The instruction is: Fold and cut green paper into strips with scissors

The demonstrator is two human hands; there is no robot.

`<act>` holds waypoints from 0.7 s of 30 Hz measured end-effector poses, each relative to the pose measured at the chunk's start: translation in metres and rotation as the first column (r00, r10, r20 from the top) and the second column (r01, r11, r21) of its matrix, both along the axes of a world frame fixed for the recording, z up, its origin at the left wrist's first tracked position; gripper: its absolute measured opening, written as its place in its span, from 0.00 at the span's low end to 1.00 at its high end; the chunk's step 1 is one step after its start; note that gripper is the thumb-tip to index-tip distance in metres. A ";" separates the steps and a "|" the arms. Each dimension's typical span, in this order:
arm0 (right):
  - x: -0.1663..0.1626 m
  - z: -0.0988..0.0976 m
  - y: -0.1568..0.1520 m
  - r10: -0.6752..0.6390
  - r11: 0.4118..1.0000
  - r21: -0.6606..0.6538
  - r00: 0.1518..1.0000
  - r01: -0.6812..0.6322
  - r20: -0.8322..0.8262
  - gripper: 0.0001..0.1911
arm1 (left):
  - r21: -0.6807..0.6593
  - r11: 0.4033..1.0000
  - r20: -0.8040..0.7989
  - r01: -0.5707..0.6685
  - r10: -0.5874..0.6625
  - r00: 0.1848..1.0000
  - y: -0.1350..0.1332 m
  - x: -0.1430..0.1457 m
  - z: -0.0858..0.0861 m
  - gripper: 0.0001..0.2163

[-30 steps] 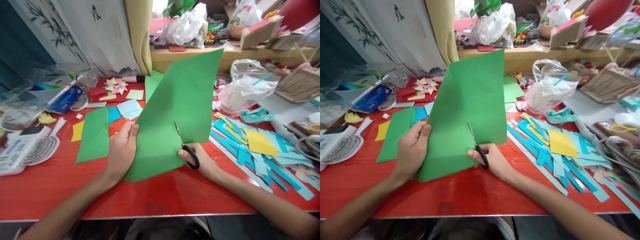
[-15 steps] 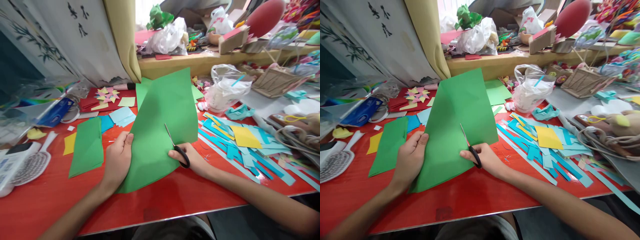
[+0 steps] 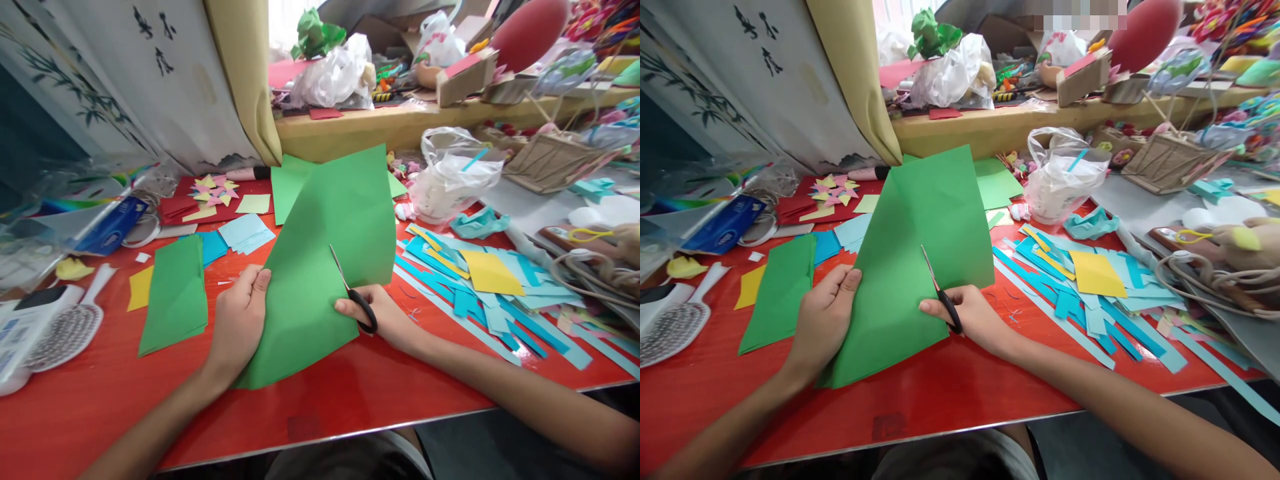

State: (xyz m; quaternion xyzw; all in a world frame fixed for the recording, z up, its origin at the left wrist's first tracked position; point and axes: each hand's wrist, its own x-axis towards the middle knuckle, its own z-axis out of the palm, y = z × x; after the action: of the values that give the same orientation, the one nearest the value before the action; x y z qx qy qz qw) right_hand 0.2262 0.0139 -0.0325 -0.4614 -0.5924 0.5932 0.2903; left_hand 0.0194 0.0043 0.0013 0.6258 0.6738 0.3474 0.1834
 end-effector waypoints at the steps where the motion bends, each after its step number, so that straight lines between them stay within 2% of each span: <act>1: 0.000 -0.001 0.000 -0.004 1.000 -0.001 1.000 0.004 0.000 0.28 | -0.001 1.000 -0.002 0.002 -0.002 1.000 0.000 0.000 0.000 0.14; 21: -0.001 -0.001 -0.001 -0.050 0.999 -0.009 0.997 0.050 -0.058 0.28 | -0.031 0.998 0.007 0.050 -0.050 0.999 -0.004 0.004 -0.001 0.14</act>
State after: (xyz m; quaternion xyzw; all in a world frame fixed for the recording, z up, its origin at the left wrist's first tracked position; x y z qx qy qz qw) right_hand 0.2256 0.0125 -0.0333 -0.4597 -0.5697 0.6012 0.3204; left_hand 0.0233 0.0002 0.0007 0.6384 0.6627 0.3341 0.2039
